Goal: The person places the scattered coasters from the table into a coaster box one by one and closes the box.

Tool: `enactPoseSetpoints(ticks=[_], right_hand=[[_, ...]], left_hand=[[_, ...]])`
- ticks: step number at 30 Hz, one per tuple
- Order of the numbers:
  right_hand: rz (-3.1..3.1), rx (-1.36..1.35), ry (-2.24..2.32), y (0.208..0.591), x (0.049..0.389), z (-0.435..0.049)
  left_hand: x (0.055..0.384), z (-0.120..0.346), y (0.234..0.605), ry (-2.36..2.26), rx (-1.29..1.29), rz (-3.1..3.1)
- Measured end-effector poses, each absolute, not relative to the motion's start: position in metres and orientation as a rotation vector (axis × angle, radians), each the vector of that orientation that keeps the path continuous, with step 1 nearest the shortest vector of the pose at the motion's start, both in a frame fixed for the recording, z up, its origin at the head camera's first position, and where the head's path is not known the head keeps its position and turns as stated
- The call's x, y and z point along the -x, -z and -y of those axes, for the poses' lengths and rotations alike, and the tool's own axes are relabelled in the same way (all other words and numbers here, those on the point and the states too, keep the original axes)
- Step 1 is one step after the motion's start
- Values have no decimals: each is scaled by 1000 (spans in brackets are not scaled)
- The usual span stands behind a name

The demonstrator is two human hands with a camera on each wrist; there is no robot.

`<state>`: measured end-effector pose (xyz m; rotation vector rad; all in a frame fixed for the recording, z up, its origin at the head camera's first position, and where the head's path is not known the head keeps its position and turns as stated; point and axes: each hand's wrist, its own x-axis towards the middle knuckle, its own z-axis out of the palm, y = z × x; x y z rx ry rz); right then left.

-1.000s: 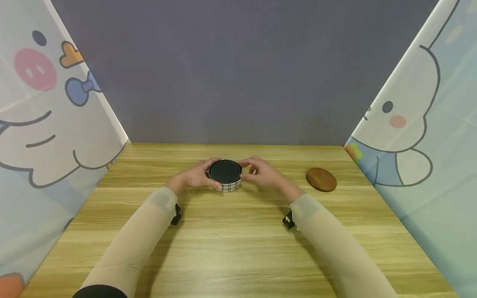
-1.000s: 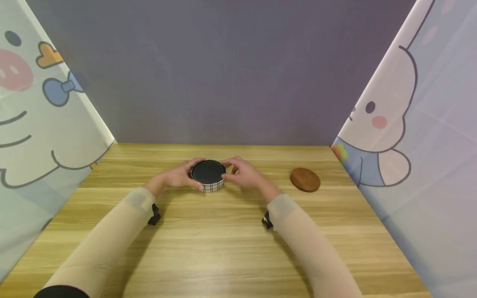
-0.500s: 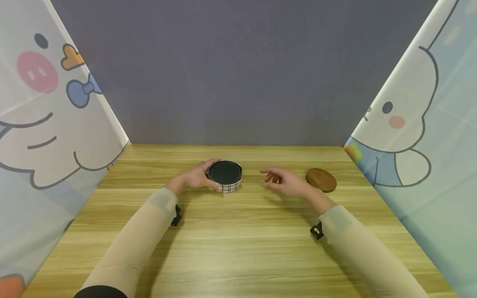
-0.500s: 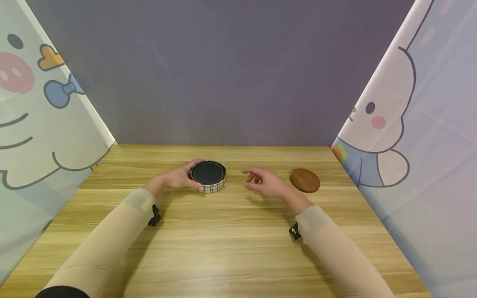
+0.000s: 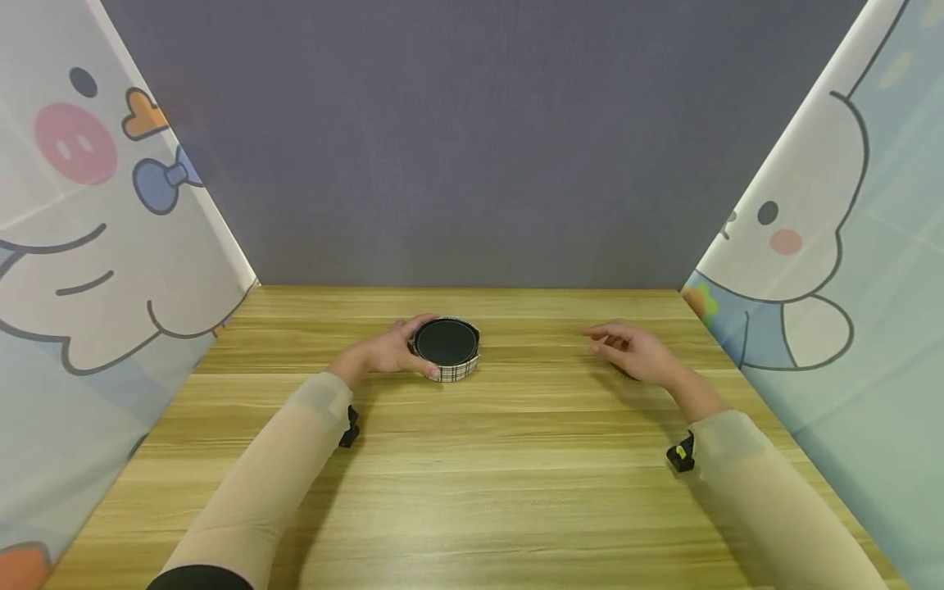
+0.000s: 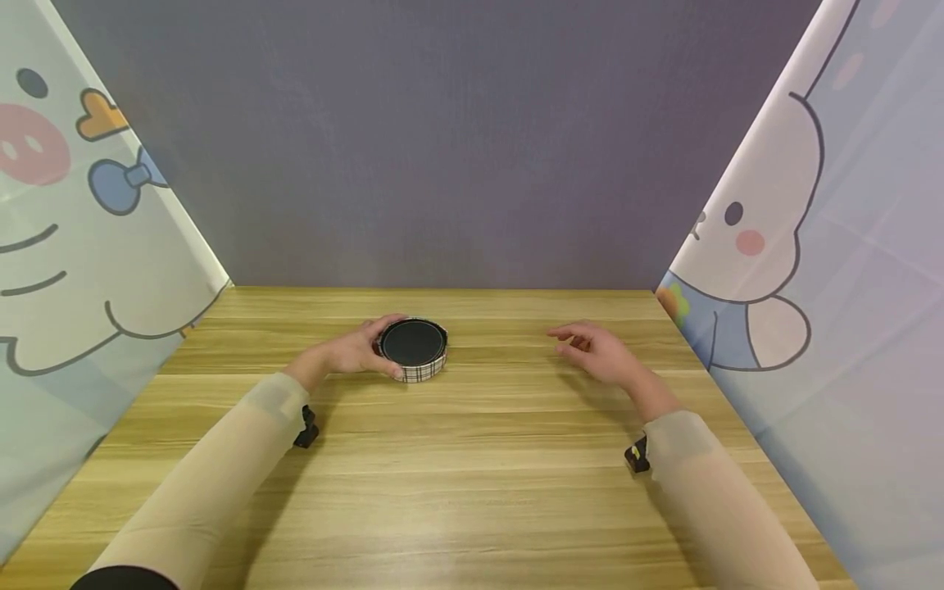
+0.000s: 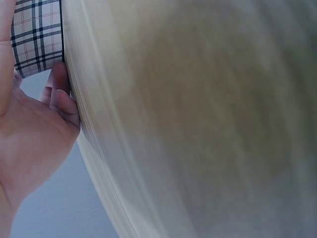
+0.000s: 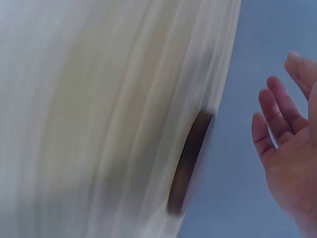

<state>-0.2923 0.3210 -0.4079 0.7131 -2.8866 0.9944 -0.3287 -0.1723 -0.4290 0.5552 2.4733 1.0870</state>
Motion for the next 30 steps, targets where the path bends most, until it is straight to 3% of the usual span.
enactPoseSetpoints(ticks=[13,30], right_hand=[[3025,-715,-755,416,301,-382],[3192,-503,-788,421,300,-383]], left_hand=[[327,171,428,-1078,-560,-2470],[325,171,426,-1089,-540,-2469]])
